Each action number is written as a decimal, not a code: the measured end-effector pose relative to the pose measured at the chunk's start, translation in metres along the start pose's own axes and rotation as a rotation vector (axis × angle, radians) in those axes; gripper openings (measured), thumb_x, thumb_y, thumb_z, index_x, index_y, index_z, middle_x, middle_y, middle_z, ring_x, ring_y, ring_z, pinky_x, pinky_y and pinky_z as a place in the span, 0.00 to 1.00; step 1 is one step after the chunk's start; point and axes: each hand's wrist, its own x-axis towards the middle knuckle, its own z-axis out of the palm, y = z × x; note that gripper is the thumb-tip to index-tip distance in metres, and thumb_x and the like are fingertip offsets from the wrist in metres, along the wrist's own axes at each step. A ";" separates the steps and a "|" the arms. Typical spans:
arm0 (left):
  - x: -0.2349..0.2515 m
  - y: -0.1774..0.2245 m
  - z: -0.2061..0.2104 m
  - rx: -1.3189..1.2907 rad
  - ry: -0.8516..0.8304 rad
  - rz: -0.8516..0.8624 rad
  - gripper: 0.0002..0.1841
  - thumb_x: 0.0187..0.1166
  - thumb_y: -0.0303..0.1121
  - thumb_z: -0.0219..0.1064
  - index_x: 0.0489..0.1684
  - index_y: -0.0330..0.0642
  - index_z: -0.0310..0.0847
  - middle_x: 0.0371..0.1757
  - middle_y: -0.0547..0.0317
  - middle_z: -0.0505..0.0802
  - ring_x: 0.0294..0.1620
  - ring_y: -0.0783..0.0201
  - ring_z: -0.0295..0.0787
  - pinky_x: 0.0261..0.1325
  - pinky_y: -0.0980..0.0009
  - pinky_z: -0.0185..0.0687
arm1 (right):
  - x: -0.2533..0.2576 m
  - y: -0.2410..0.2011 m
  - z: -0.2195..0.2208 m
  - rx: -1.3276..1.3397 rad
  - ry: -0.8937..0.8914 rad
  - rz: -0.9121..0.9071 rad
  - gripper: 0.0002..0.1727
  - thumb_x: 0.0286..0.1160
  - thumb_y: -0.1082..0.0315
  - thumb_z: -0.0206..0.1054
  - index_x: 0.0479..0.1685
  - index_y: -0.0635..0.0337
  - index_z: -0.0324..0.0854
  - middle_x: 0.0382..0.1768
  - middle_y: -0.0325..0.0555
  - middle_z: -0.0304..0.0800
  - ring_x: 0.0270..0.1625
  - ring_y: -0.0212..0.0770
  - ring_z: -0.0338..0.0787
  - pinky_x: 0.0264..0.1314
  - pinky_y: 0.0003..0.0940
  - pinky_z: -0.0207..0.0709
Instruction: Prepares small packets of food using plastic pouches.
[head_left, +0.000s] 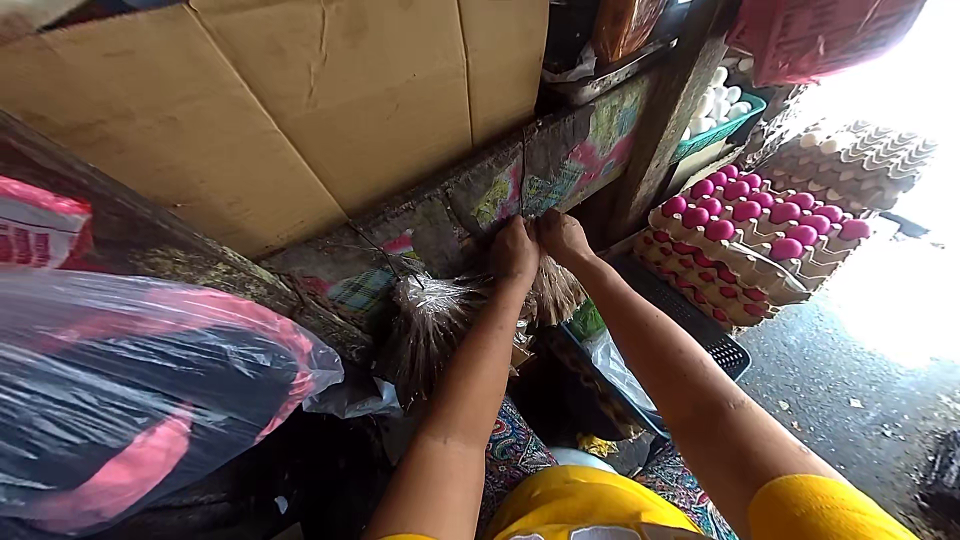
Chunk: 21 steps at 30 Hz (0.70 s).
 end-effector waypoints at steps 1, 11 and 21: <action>0.000 0.000 -0.001 0.005 -0.012 -0.005 0.19 0.93 0.42 0.52 0.63 0.37 0.82 0.56 0.41 0.92 0.63 0.44 0.89 0.64 0.44 0.81 | -0.001 0.004 0.000 0.003 0.005 -0.037 0.21 0.94 0.58 0.48 0.57 0.67 0.81 0.57 0.65 0.89 0.67 0.63 0.87 0.68 0.64 0.75; -0.015 -0.027 0.007 0.248 -0.205 0.057 0.18 0.79 0.34 0.70 0.63 0.37 0.79 0.58 0.38 0.91 0.64 0.39 0.87 0.64 0.37 0.78 | -0.099 0.077 0.059 0.063 0.125 -0.140 0.17 0.87 0.65 0.60 0.65 0.69 0.78 0.60 0.66 0.86 0.57 0.64 0.90 0.59 0.63 0.83; -0.030 -0.017 0.021 0.635 -0.248 0.211 0.16 0.79 0.40 0.71 0.53 0.37 0.89 0.57 0.40 0.93 0.67 0.38 0.85 0.76 0.35 0.64 | -0.190 0.206 -0.004 -0.245 -0.027 0.141 0.17 0.86 0.66 0.59 0.64 0.63 0.85 0.67 0.65 0.84 0.71 0.67 0.83 0.68 0.69 0.76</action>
